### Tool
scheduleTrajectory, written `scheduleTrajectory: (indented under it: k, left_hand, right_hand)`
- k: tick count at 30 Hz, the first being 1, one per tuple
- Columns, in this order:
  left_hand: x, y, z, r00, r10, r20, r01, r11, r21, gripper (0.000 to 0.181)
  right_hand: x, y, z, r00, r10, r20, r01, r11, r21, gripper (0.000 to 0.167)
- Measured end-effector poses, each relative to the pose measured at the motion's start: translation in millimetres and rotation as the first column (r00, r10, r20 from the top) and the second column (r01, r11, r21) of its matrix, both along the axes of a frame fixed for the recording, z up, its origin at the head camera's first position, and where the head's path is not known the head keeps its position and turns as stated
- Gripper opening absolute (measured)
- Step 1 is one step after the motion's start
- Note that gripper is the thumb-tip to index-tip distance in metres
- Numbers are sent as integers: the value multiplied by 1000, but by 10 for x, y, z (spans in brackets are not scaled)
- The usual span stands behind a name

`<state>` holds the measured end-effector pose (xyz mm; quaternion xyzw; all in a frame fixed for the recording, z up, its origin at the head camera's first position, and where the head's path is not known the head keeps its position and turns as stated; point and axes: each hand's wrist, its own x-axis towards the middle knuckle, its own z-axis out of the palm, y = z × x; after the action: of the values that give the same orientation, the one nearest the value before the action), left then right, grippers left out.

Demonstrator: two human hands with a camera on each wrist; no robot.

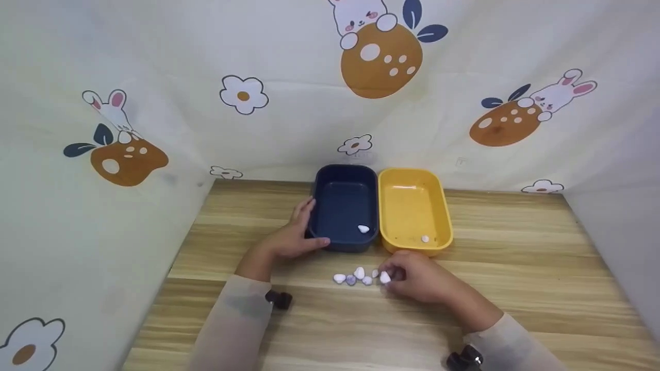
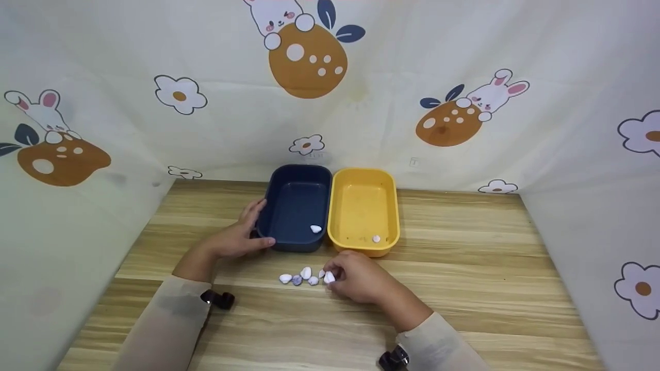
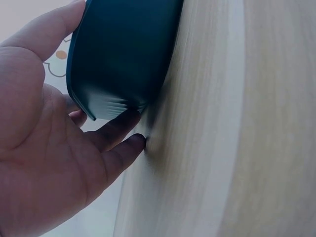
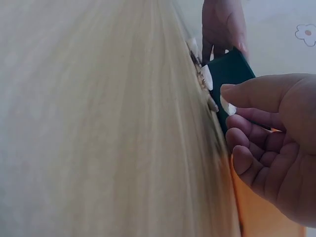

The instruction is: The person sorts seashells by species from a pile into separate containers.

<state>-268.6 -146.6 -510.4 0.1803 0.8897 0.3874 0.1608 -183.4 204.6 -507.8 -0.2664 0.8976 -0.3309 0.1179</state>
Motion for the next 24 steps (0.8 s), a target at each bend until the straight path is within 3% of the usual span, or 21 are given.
scheduleTrajectory:
  k: [12,24]
  left_hand:
    - [-9,-6,-10,1000,2,2,-2,1000,6,115]
    - [-25,-18,-12,999,-40,-6,40,999,25,117]
  right_hand:
    - [-90,-24,297,995,-83,-48,77,991,-112,26]
    - [-371,-196,532,981,-185,-55,171,966,-196,32]
